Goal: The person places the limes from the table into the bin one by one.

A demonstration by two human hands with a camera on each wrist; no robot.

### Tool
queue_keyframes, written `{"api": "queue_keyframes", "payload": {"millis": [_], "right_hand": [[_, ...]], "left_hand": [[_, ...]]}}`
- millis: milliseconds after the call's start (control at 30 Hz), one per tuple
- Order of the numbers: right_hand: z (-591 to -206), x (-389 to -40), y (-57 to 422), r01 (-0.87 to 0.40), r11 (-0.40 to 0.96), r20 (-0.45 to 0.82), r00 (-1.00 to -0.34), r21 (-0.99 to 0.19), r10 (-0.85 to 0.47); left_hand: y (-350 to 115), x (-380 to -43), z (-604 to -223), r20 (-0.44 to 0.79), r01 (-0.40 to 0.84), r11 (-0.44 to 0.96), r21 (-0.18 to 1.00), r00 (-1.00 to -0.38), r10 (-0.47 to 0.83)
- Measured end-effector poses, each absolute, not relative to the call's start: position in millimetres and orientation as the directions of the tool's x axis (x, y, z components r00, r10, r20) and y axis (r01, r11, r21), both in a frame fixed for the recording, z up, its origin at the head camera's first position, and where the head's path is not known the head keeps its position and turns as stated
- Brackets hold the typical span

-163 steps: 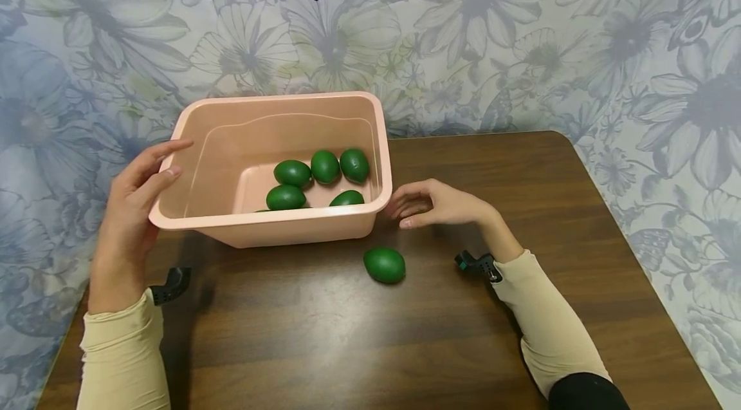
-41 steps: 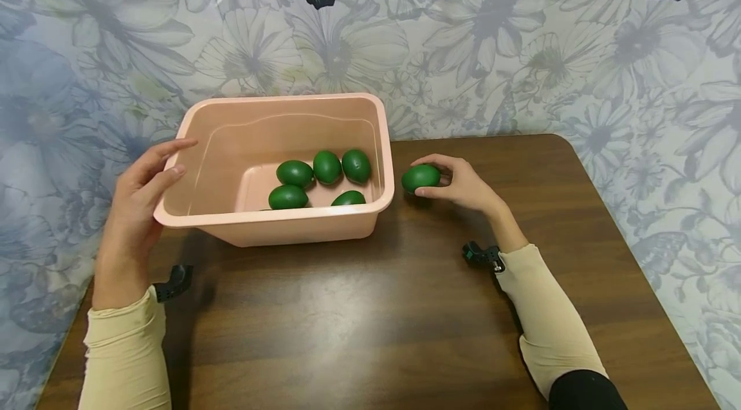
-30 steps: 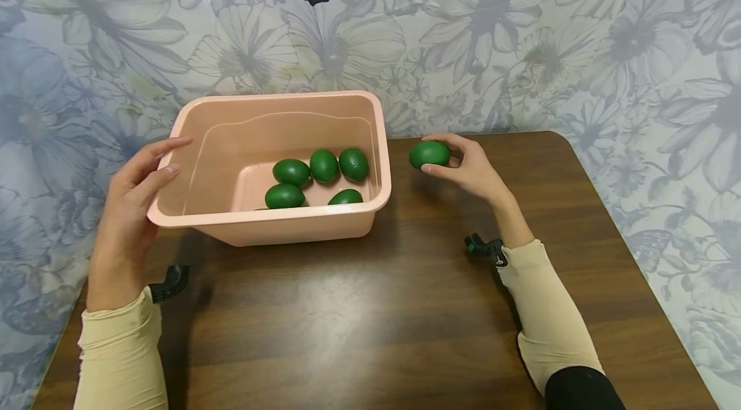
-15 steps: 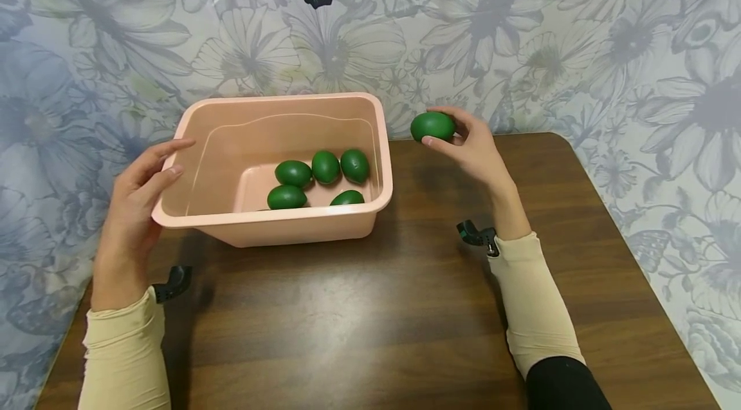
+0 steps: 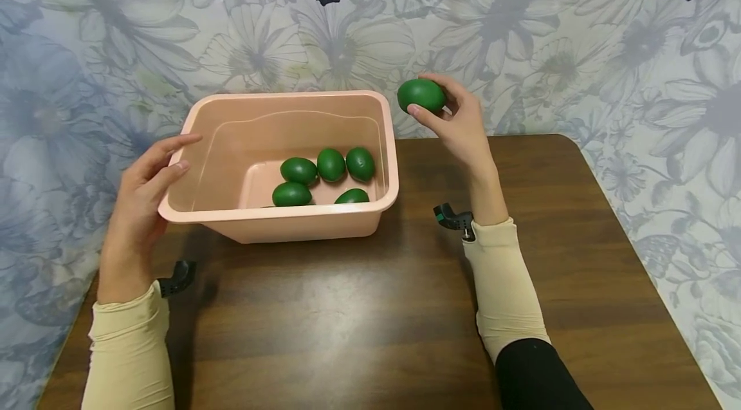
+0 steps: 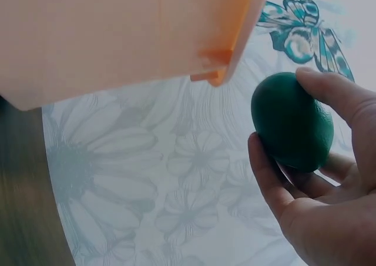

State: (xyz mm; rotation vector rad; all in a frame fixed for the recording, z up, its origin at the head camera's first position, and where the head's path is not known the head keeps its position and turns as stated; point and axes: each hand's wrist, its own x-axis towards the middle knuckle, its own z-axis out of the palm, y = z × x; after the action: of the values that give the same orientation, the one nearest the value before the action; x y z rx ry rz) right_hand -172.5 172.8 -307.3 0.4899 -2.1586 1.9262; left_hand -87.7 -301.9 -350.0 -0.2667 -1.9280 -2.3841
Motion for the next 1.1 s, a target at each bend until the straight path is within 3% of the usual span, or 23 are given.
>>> {"api": "queue_keyframes", "payload": {"millis": [467, 900, 1100], "right_hand": [[-306, -175, 147, -0.415, 0.077, 0.414, -0.91, -0.907, -0.024], [-308, -164, 113, -0.544, 0.123, 0.531, -0.838, -0.83, -0.124], [-309, -160, 111, -0.521, 0.136, 0.505, -0.852, -0.843, -0.135]], "left_hand": [[-303, -88, -350, 0.164, 0.154, -0.216, 0.964, -0.986, 0.027], [-299, -90, -352, 0.184, 0.169, -0.243, 0.955, -0.982, 0.038], [-302, -89, -352, 0.178, 0.166, -0.219, 0.961, -0.983, 0.035]]}}
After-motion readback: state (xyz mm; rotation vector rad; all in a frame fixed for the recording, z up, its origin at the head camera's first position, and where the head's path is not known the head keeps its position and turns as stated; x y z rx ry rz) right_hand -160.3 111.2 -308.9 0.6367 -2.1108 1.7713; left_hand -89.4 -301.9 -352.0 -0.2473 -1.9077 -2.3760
